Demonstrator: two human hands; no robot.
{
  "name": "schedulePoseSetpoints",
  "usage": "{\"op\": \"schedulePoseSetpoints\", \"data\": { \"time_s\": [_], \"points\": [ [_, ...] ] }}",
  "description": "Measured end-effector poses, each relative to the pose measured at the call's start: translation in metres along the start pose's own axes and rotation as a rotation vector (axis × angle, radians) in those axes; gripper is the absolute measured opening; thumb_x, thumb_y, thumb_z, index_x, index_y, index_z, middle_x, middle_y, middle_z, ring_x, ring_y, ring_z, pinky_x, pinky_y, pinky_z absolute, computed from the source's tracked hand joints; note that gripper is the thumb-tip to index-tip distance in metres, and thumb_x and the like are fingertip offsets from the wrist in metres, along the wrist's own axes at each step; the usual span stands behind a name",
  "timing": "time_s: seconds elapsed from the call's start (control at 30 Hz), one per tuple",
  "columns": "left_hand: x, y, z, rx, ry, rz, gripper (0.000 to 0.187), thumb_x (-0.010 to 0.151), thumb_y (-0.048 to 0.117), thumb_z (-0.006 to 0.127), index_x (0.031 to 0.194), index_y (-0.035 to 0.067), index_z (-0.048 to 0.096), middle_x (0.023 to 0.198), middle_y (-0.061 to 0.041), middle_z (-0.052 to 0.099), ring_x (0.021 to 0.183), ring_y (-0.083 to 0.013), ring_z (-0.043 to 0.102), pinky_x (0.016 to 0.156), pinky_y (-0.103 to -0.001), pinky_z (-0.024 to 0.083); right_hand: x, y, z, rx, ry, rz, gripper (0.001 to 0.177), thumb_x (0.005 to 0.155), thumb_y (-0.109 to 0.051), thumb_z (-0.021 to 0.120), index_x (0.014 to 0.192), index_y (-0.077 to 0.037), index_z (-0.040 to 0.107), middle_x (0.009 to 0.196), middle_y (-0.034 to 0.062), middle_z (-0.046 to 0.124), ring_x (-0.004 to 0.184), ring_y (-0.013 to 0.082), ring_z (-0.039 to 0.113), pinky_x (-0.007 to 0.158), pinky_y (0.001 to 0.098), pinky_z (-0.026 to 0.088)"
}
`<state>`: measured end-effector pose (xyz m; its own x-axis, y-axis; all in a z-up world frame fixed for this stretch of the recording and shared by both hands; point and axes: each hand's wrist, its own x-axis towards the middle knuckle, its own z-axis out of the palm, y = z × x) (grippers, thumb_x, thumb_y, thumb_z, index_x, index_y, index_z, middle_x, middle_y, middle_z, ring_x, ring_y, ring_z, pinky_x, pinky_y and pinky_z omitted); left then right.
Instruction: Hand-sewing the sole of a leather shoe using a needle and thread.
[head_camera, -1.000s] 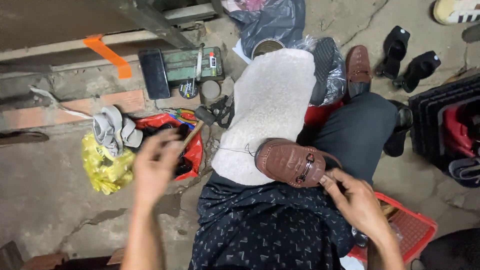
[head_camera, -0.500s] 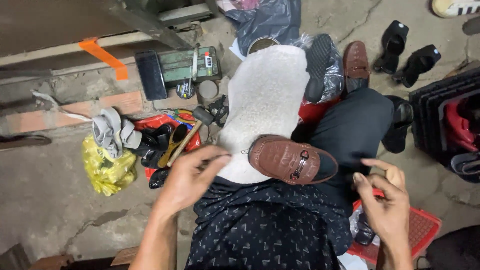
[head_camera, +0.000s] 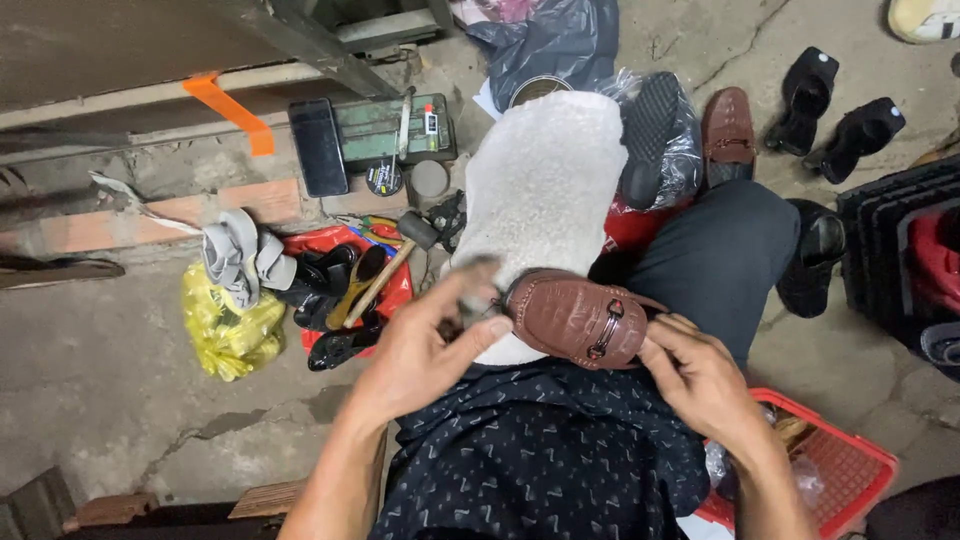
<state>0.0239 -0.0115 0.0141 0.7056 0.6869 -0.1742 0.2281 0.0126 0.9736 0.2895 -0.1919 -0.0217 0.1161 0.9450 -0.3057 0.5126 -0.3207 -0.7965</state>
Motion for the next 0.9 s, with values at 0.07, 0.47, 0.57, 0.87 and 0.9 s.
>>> {"op": "schedulePoseSetpoints", "data": {
  "time_s": [0.07, 0.47, 0.57, 0.87, 0.9],
  "points": [
    [-0.006, 0.004, 0.000, 0.158, -0.144, -0.301, 0.048, 0.095, 0.040, 0.058, 0.138, 0.018, 0.061, 0.142, -0.003, 0.067, 0.120, -0.0231, 0.071, 0.045, -0.030, 0.049, 0.001, 0.002, 0.004, -0.090, 0.035, -0.074, 0.023, 0.102, -0.020, 0.055, 0.103, -0.003, 0.071, 0.094, 0.0055, 0.069, 0.087, 0.0219, 0.059, 0.084, 0.0377, 0.049],
    [-0.011, -0.020, 0.018, 0.354, 0.034, -0.077, 0.019, 0.099, 0.013, 0.060, 0.116, 0.009, 0.068, 0.064, 0.002, 0.072, 0.035, -0.0073, 0.042, 0.036, -0.030, 0.044, -0.011, 0.033, 0.035, -0.591, 0.403, -0.119, 0.038, 0.103, -0.021, 0.068, 0.069, -0.010, 0.055, 0.066, 0.0028, 0.052, 0.066, 0.0228, 0.050, 0.056, 0.0388, 0.042],
    [-0.012, -0.027, 0.021, 0.406, 0.042, -0.021, 0.017, 0.099, 0.013, 0.061, 0.115, 0.010, 0.068, 0.061, 0.002, 0.068, 0.034, -0.0088, 0.041, 0.039, -0.030, 0.040, -0.021, 0.045, 0.035, -0.635, 0.424, -0.133, 0.041, 0.104, -0.025, 0.068, 0.069, -0.008, 0.057, 0.067, 0.0037, 0.058, 0.066, 0.0235, 0.054, 0.055, 0.0387, 0.041],
    [-0.007, -0.048, 0.019, -0.103, 0.332, -0.074, 0.017, 0.098, 0.022, 0.065, 0.111, 0.014, 0.071, 0.125, -0.007, 0.073, 0.108, -0.0167, 0.070, 0.094, -0.034, 0.058, -0.016, -0.007, 0.003, -0.413, 0.556, -0.114, 0.026, 0.100, -0.022, 0.068, 0.110, 0.003, 0.067, 0.108, 0.0146, 0.071, 0.102, 0.0328, 0.065, 0.093, 0.0446, 0.050],
    [-0.012, -0.056, 0.020, -0.102, 0.323, -0.081, 0.017, 0.098, 0.022, 0.065, 0.111, 0.014, 0.071, 0.125, -0.007, 0.073, 0.108, -0.0167, 0.070, 0.094, -0.034, 0.058, -0.006, -0.027, 0.007, -0.411, 0.556, -0.103, 0.026, 0.100, -0.022, 0.068, 0.110, 0.003, 0.067, 0.108, 0.0146, 0.071, 0.102, 0.0328, 0.065, 0.093, 0.0446, 0.050]
  ]
}}
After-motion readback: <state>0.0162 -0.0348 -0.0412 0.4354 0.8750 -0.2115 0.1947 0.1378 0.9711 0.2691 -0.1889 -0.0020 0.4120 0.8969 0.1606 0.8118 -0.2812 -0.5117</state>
